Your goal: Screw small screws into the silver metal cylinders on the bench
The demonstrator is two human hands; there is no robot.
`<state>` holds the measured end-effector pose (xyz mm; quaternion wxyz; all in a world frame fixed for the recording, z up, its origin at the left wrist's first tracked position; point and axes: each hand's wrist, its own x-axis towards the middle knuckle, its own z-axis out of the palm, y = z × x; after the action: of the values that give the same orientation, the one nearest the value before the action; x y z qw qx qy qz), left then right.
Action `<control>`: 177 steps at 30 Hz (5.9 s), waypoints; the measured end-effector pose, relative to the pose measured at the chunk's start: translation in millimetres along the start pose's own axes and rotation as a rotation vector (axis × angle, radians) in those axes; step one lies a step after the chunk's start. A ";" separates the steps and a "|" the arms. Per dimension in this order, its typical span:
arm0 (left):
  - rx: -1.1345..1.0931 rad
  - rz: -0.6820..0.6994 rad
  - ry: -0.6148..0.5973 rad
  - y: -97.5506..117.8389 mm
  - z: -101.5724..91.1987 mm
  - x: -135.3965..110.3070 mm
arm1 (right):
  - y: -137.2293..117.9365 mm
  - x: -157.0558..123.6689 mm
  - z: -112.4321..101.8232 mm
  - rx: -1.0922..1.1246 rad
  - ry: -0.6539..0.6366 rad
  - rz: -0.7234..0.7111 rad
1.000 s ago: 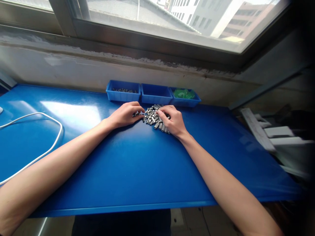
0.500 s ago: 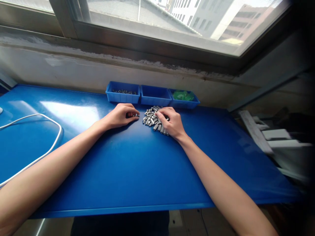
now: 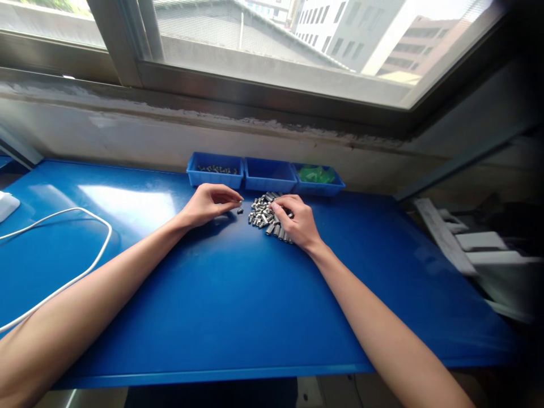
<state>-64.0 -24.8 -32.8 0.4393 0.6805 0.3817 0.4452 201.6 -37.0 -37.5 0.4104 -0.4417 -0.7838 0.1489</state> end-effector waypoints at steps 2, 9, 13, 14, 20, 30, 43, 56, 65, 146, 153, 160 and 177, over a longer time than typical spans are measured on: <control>0.000 0.024 0.115 3.3 1.2 5.3 | 0.0 0.0 0.0 0.003 -0.004 0.000; 0.076 0.053 0.524 5.1 -4.6 25.5 | -0.4 0.2 -0.8 0.006 -0.015 0.008; 0.201 0.225 0.476 4.9 -3.4 19.6 | -0.3 0.1 -0.9 0.011 -0.017 0.007; 0.261 0.282 0.446 4.5 -2.4 16.4 | -0.3 0.0 -0.9 0.009 -0.015 0.009; 0.564 0.473 0.018 -3.7 0.1 -0.3 | 0.0 -0.3 -0.4 -0.008 -0.006 0.005; 0.631 0.499 -0.258 -6.6 1.8 2.2 | 0.0 0.5 -0.1 -0.019 -0.009 -0.001; 0.643 0.365 -0.122 -15.6 -3.1 4.4 | 0.9 0.9 0.7 -0.016 0.001 0.001; 0.252 0.148 -0.017 -11.2 -4.6 5.8 | 1.5 0.6 1.2 -0.018 0.001 -0.013; -0.167 0.041 0.451 -12.9 -11.5 21.3 | 0.9 0.8 0.5 -0.008 -0.006 -0.010; 0.050 0.196 0.230 -9.3 -0.4 10.7 | 0.6 0.6 1.5 -0.006 -0.014 -0.034; 0.486 0.533 -0.194 -6.0 8.4 5.2 | 0.6 0.7 1.4 -0.015 -0.013 -0.038; 0.512 0.535 -0.216 -11.0 8.0 5.3 | 0.9 0.9 2.5 -0.011 -0.009 -0.034; 0.633 0.382 -0.057 -16.6 0.6 8.3 | 0.4 1.0 2.9 -0.019 -0.012 -0.021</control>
<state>-63.0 -12.0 -46.3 0.1267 0.8537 0.3544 0.3600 199.3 -35.6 -39.0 0.4030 -0.4363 -0.7923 0.1396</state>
